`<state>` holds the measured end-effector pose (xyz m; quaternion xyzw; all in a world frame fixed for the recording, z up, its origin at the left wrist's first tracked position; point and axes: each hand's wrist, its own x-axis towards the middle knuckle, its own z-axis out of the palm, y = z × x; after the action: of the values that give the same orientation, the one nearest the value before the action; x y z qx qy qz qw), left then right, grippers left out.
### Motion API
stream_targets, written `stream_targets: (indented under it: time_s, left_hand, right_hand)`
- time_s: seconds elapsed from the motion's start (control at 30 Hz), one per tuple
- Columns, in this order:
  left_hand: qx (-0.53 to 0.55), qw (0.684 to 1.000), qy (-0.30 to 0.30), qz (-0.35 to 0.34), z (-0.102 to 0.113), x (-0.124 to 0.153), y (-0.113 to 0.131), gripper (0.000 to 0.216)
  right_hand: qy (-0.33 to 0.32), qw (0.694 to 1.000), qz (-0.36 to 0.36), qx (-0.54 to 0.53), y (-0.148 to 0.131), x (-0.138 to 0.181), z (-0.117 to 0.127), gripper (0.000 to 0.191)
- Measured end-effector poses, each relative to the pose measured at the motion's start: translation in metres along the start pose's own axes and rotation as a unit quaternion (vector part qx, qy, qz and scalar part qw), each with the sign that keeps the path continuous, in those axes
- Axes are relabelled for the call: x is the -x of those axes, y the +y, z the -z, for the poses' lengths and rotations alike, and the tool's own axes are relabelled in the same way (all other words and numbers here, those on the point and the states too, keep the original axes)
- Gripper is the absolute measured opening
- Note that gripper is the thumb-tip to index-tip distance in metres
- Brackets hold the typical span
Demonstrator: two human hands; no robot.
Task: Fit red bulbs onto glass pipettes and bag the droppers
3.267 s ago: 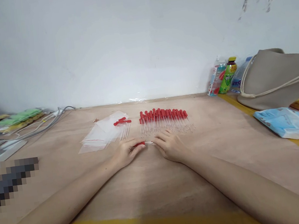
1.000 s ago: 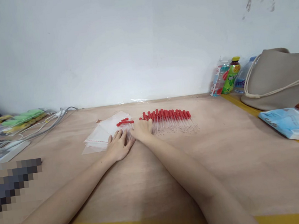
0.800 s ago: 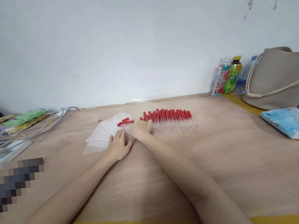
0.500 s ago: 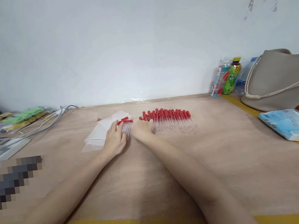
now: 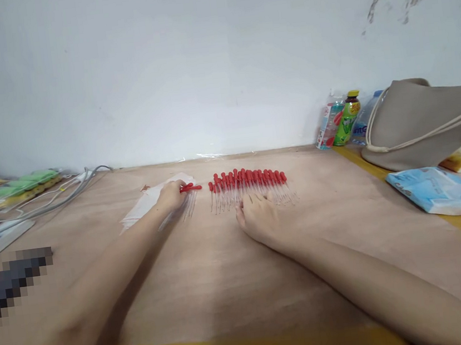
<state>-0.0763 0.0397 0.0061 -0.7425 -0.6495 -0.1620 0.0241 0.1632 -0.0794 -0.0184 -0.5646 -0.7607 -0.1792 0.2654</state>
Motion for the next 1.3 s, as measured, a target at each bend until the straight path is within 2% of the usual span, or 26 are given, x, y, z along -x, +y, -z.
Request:
stream_targets:
  time_s: [0.1,0.27,0.57,0.67,0.73,0.8,0.9,1.07,1.3]
  left_hand:
    - [0.016,1.0,0.006,0.002,-0.003,0.004,0.007,0.027]
    - [0.048,0.999,0.008,0.006,-0.002,0.012,0.011,0.033]
    - [0.071,0.997,-0.021,-0.024,0.011,0.027,0.004,0.012]
    - [0.069,0.996,-0.022,-0.05,0.015,0.031,0.0,0.017]
    - [0.077,0.994,0.002,-0.077,0.017,0.035,-0.002,0.024]
    - [0.104,0.989,0.053,-0.095,0.017,0.042,-0.001,0.03]
    - [0.164,0.975,0.095,-0.116,0.014,0.061,0.009,0.036]
    - [0.257,0.942,0.066,-0.207,-0.002,0.094,0.035,0.035]
    - [0.257,0.936,0.075,-0.229,-0.011,0.104,0.047,0.025]
  right_hand:
    - [0.023,1.0,0.007,-0.001,0.003,0.004,0.0,0.02]
    - [0.022,1.0,0.008,0.004,0.006,0.007,-0.002,0.02]
    - [-0.016,0.999,0.014,0.041,0.003,0.006,0.002,0.022]
    - [-0.013,0.999,0.025,0.027,0.004,0.007,0.001,0.022]
    - [-0.003,1.0,0.028,0.011,0.005,0.008,-0.001,0.022]
    - [0.008,1.0,0.029,-0.004,0.006,0.008,-0.004,0.023]
    - [0.026,0.998,0.041,-0.035,0.007,0.009,-0.008,0.02]
    - [0.055,0.989,0.091,-0.105,0.007,0.01,-0.009,0.02]
    - [0.059,0.973,0.124,-0.186,0.006,0.011,-0.013,0.018]
